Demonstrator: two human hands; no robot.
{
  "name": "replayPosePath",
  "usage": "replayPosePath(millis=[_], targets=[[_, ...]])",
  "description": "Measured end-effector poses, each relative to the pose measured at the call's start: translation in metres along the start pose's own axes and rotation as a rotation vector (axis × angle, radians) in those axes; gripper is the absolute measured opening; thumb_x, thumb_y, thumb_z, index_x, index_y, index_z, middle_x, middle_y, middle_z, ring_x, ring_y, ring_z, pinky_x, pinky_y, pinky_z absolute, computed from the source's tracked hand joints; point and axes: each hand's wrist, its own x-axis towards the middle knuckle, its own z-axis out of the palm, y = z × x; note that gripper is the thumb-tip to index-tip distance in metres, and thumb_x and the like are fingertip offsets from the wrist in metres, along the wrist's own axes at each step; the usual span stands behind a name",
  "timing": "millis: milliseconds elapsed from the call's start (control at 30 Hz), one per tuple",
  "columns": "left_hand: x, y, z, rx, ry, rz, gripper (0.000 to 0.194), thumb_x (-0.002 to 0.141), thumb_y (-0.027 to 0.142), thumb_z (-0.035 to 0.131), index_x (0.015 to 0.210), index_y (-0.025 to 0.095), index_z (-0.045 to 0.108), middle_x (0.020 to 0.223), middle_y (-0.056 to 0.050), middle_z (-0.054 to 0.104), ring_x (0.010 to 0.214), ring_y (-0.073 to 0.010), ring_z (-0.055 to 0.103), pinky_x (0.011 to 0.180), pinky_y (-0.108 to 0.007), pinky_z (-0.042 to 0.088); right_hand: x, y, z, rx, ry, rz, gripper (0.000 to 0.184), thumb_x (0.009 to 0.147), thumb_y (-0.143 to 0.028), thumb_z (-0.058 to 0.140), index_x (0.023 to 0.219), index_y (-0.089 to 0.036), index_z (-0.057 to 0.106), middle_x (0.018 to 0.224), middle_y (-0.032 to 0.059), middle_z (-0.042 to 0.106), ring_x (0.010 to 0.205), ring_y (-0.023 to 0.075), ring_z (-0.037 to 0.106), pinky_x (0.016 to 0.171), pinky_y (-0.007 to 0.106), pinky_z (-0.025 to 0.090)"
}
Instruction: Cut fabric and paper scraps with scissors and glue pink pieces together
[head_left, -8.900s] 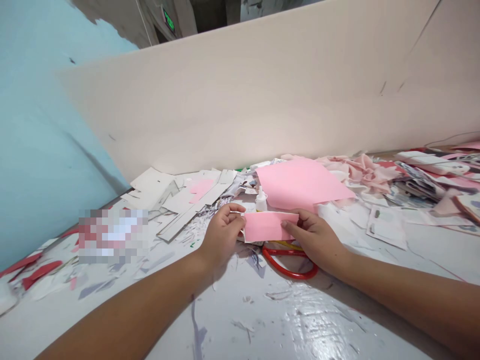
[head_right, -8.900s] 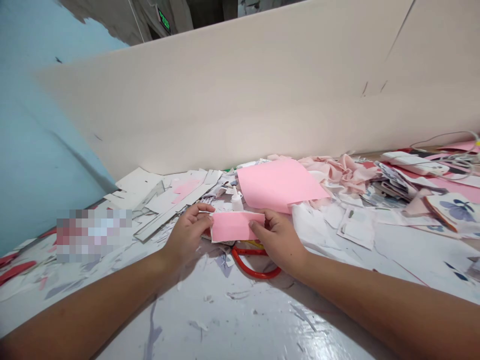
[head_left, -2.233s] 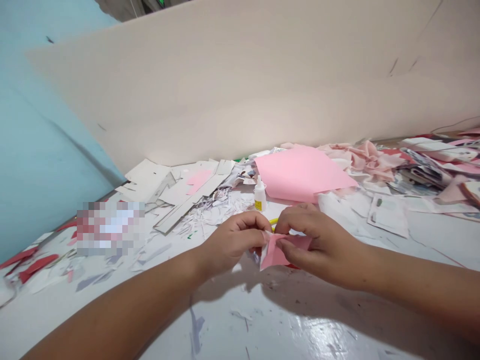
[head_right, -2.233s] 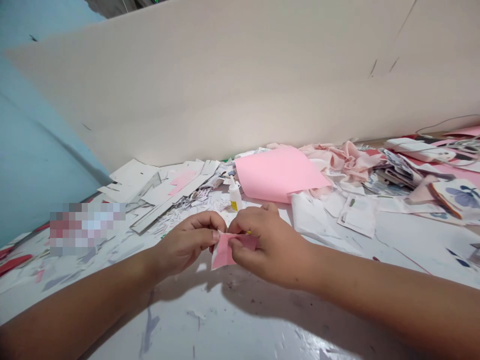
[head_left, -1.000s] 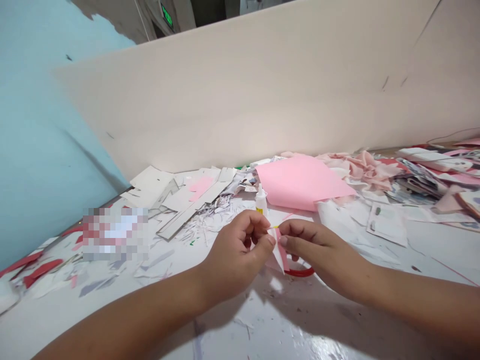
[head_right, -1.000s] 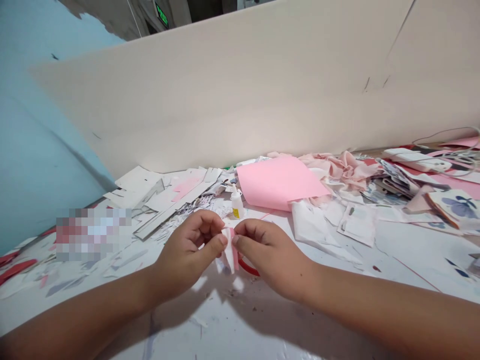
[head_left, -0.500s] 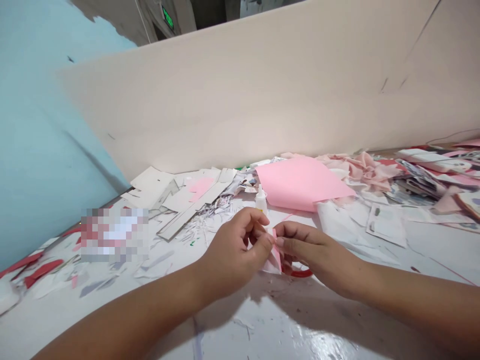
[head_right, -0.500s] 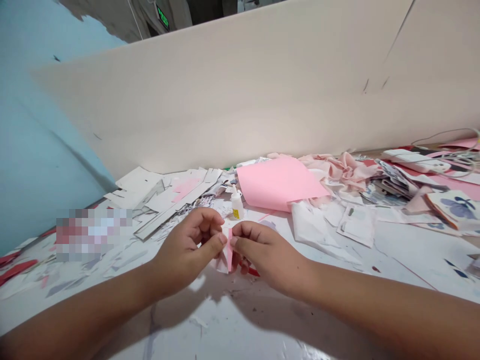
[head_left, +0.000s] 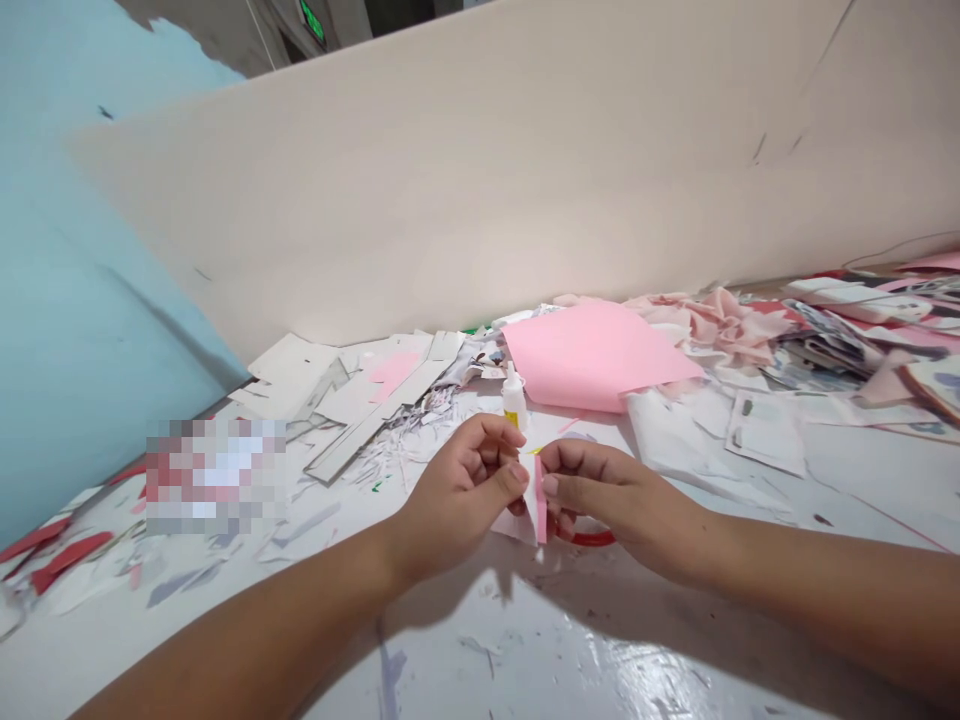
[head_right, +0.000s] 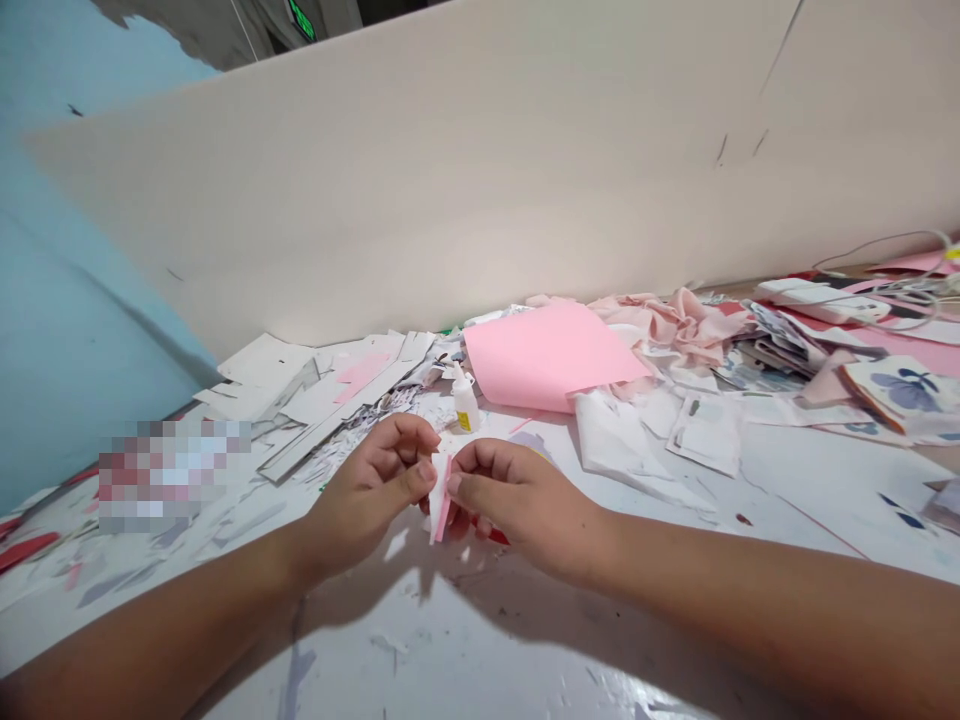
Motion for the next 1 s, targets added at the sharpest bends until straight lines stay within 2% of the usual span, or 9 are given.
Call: replayPosePath(millis=[400, 500, 600, 733, 800, 933, 1000], targets=[[-0.001, -0.009, 0.003, -0.051, 0.035, 0.009, 0.017, 0.078, 0.027, 0.056, 0.087, 0.02, 0.044, 0.066, 0.006, 0.051, 0.056, -0.0058, 0.053, 0.056, -0.02, 0.045, 0.001, 0.003, -0.001, -0.056, 0.025, 0.008, 0.009, 0.078, -0.026, 0.05, 0.075, -0.017, 0.051, 0.063, -0.0008, 0.059, 0.052, 0.0085, 0.044, 0.048, 0.021, 0.032], [-0.002, -0.011, 0.007, -0.075, 0.082, 0.008, 0.018, 0.077, 0.029, 0.057, 0.086, 0.019, 0.044, 0.068, 0.005, 0.051, 0.056, -0.0058, 0.052, 0.055, -0.021, 0.045, 0.002, 0.0, 0.0, -0.077, 0.066, 0.021, 0.011, 0.077, -0.027, 0.049, 0.072, -0.018, 0.051, 0.058, -0.0026, 0.056, 0.049, 0.0082, 0.044, 0.048, 0.022, 0.033], [-0.002, -0.013, 0.012, -0.1, 0.122, -0.016, 0.018, 0.077, 0.03, 0.057, 0.084, 0.019, 0.044, 0.068, 0.005, 0.051, 0.056, -0.0053, 0.052, 0.055, -0.02, 0.045, 0.007, -0.004, -0.004, -0.2, 0.158, -0.011, 0.017, 0.078, -0.029, 0.046, 0.066, -0.018, 0.049, 0.054, -0.0032, 0.052, 0.05, 0.0093, 0.045, 0.051, 0.023, 0.036], [0.0, -0.017, 0.017, -0.127, 0.152, -0.088, 0.023, 0.073, 0.034, 0.06, 0.083, 0.02, 0.044, 0.062, 0.006, 0.05, 0.05, -0.0058, 0.049, 0.049, -0.021, 0.044, 0.023, -0.005, -0.02, -0.494, 0.408, -0.201, 0.009, 0.075, -0.028, 0.05, 0.077, -0.019, 0.051, 0.071, -0.0015, 0.054, 0.063, 0.0118, 0.05, 0.059, 0.025, 0.04], [0.001, -0.02, 0.018, -0.155, 0.149, -0.127, 0.026, 0.071, 0.035, 0.062, 0.082, 0.02, 0.044, 0.059, 0.007, 0.048, 0.047, -0.0061, 0.048, 0.045, -0.02, 0.042, 0.034, -0.003, -0.029, -0.629, 0.49, -0.274, 0.014, 0.073, -0.026, 0.051, 0.086, -0.02, 0.049, 0.082, 0.0009, 0.055, 0.071, 0.0136, 0.051, 0.063, 0.027, 0.041], [0.003, -0.025, 0.018, -0.22, 0.131, -0.17, 0.028, 0.07, 0.035, 0.063, 0.082, 0.02, 0.042, 0.057, 0.008, 0.047, 0.044, -0.0051, 0.047, 0.043, -0.019, 0.041, 0.059, 0.006, -0.038, -0.784, 0.481, -0.316, 0.038, 0.071, -0.027, 0.054, 0.107, -0.018, 0.044, 0.108, 0.0091, 0.051, 0.095, 0.0201, 0.05, 0.077, 0.032, 0.041], [0.003, -0.026, 0.019, -0.243, 0.127, -0.183, 0.029, 0.069, 0.035, 0.064, 0.082, 0.02, 0.042, 0.057, 0.009, 0.047, 0.043, -0.0047, 0.047, 0.043, -0.019, 0.042, 0.071, 0.012, -0.037, -0.791, 0.463, -0.293, 0.05, 0.07, -0.032, 0.056, 0.115, -0.017, 0.04, 0.112, 0.0113, 0.049, 0.097, 0.0217, 0.049, 0.078, 0.033, 0.04]])
